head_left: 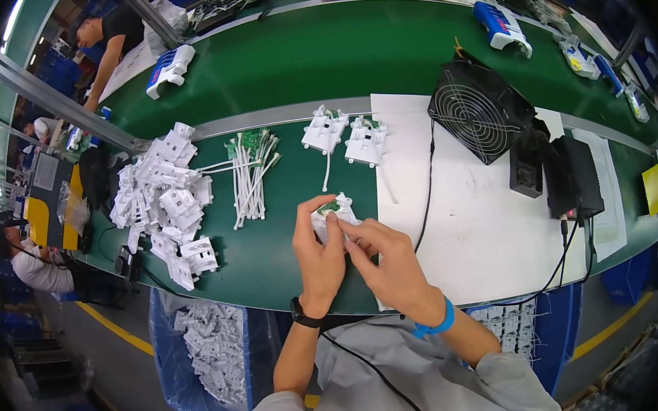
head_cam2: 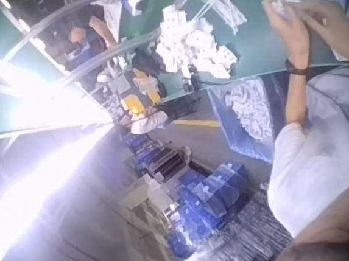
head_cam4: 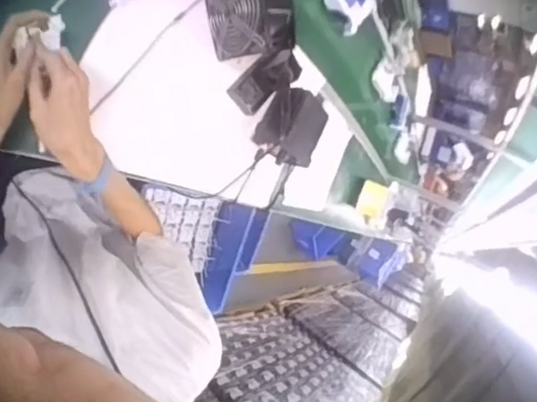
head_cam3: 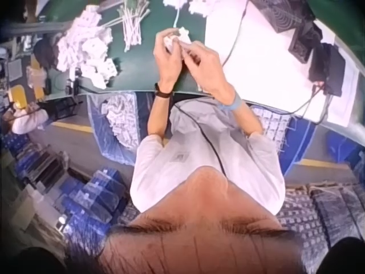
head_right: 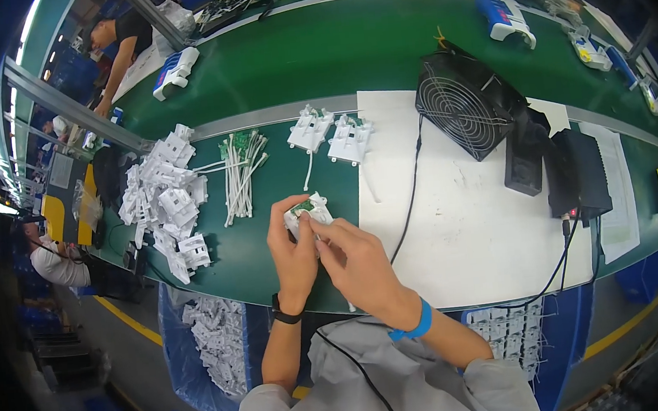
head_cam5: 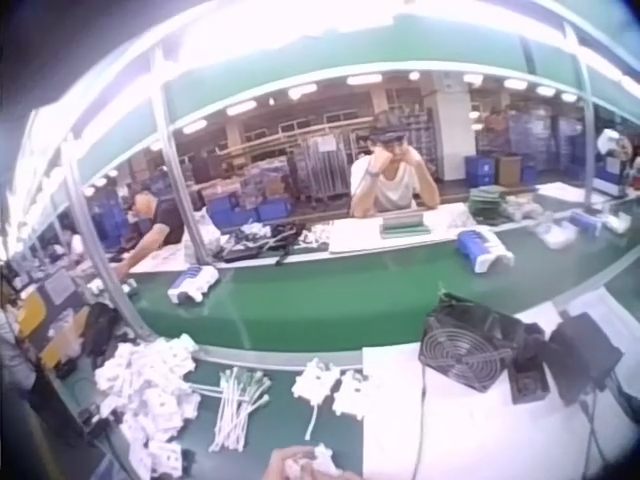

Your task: Soldering wires to small green circuit boards and assembling them into plastic housings on a production line.

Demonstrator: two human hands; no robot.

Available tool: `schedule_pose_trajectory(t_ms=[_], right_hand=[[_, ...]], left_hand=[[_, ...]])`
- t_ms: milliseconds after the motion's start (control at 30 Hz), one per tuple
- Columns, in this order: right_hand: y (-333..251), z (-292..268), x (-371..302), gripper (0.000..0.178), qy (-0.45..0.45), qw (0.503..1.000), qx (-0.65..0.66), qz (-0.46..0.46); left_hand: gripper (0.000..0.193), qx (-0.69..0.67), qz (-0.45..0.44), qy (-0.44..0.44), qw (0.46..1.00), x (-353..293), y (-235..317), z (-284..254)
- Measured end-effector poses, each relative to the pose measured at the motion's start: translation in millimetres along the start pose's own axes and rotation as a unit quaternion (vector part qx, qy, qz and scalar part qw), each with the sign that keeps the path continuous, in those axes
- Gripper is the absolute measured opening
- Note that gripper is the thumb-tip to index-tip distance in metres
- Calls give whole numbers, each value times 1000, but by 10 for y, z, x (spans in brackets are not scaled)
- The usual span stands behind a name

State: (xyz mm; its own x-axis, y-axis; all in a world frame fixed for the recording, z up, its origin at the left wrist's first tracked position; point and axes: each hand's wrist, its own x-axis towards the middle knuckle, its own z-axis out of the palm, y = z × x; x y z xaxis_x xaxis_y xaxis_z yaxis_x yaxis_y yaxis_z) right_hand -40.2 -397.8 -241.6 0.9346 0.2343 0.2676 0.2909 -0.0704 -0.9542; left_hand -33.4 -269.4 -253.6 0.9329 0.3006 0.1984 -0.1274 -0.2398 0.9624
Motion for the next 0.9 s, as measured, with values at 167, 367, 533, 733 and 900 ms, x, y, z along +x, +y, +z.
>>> schedule_pose_trajectory(t_ms=[167, 367, 533, 733, 900], right_hand=[[-27, -214, -36, 33, -45, 992, -114, 24], [-136, -1050, -205, 24, 178, 978, -44, 98], [243, -1962, -128, 46, 494, 857, 125, 73], [390, -2588, 180, 27, 440, 895, -60, 42], [282, -2534, 154, 13, 486, 855, -172, 50]], left_hand=[[17, -105, -25, -44, 993, 102, 44, 204], [34, -39, 44, -134, 989, 325, 266, 350], [39, 30, 90, -254, 963, 364, 635, 517], [45, 75, 83, -477, 872, 463, 507, 1095], [48, 118, 98, -542, 827, 535, 272, 1465]])
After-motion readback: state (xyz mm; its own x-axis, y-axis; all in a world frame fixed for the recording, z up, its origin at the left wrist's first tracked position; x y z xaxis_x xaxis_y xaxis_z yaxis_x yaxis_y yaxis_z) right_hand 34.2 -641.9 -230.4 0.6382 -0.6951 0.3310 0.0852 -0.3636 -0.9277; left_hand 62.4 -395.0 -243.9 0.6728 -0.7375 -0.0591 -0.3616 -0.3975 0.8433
